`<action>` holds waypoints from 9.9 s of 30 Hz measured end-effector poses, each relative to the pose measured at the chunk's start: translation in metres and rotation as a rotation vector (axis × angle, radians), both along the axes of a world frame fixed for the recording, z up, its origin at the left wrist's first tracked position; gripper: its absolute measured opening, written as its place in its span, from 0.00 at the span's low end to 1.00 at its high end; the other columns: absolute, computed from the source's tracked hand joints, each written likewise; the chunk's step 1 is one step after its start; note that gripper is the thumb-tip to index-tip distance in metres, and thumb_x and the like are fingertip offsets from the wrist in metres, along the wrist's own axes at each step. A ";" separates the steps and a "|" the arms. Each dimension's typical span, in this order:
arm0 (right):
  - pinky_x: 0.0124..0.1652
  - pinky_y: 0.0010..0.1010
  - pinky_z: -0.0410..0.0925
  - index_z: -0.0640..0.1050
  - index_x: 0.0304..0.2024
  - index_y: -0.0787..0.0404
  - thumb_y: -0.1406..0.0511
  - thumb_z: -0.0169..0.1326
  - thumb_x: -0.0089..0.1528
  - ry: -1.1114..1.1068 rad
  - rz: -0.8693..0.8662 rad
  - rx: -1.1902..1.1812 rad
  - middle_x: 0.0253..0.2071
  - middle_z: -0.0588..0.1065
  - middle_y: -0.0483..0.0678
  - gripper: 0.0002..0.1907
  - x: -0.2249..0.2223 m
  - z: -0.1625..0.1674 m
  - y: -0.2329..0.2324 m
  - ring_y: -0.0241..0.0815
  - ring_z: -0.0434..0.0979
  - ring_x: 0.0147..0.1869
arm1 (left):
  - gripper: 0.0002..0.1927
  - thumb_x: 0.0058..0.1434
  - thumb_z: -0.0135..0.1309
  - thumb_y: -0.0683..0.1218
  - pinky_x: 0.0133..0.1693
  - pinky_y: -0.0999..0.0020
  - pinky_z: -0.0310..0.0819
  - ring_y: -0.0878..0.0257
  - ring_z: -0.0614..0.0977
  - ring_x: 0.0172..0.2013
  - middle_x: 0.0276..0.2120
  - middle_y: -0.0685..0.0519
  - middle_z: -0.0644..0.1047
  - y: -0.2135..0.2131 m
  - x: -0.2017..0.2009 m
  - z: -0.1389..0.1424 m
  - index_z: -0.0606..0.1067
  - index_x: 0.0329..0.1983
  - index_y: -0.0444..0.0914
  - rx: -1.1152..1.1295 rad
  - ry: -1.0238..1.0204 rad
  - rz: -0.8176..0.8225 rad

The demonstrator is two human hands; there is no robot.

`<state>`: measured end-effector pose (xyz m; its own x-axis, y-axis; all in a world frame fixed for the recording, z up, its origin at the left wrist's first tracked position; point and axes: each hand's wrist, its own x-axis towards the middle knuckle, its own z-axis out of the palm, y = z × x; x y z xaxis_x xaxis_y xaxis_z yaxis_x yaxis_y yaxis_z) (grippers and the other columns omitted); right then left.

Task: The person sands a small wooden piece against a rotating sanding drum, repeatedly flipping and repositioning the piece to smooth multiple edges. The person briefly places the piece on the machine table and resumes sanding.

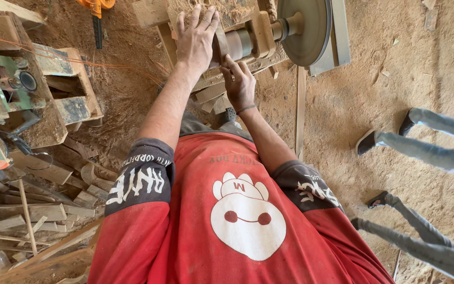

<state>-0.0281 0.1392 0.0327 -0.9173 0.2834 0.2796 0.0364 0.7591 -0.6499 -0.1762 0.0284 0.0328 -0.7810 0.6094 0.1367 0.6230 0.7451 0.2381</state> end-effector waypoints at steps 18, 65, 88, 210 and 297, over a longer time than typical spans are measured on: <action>0.45 0.31 0.78 0.77 0.56 0.59 0.67 0.64 0.62 -0.019 -0.033 -0.138 0.45 0.80 0.51 0.19 0.002 0.004 -0.002 0.43 0.86 0.44 | 0.37 0.61 0.49 0.31 0.70 0.34 0.41 0.49 0.60 0.73 0.74 0.56 0.65 -0.007 0.011 -0.005 0.65 0.75 0.45 0.010 -0.059 0.002; 0.45 0.30 0.78 0.74 0.49 0.61 0.68 0.65 0.61 -0.095 -0.097 -0.198 0.41 0.83 0.49 0.16 0.008 -0.012 -0.005 0.42 0.87 0.44 | 0.41 0.60 0.53 0.31 0.70 0.31 0.37 0.50 0.58 0.75 0.76 0.55 0.61 -0.010 0.036 -0.021 0.62 0.77 0.44 -0.001 0.022 -0.065; 0.42 0.31 0.77 0.75 0.45 0.60 0.67 0.64 0.60 -0.127 -0.101 -0.133 0.38 0.82 0.48 0.14 0.031 -0.017 0.000 0.41 0.85 0.41 | 0.40 0.59 0.49 0.29 0.71 0.36 0.34 0.49 0.56 0.75 0.75 0.54 0.61 -0.013 0.051 -0.016 0.64 0.76 0.42 0.076 -0.082 -0.052; 0.44 0.30 0.79 0.73 0.48 0.62 0.69 0.64 0.60 -0.052 -0.039 -0.124 0.43 0.83 0.49 0.16 0.007 -0.030 0.003 0.42 0.86 0.44 | 0.26 0.67 0.58 0.44 0.71 0.30 0.37 0.49 0.62 0.75 0.73 0.55 0.67 -0.013 0.053 -0.027 0.74 0.69 0.46 -0.125 0.252 -0.113; 0.39 0.31 0.76 0.77 0.46 0.63 0.67 0.61 0.62 0.000 -0.013 -0.001 0.40 0.77 0.50 0.11 -0.037 -0.004 0.003 0.43 0.82 0.39 | 0.29 0.60 0.48 0.30 0.63 0.48 0.60 0.47 0.72 0.65 0.64 0.48 0.75 -0.004 -0.010 0.002 0.74 0.65 0.39 0.211 -0.239 0.049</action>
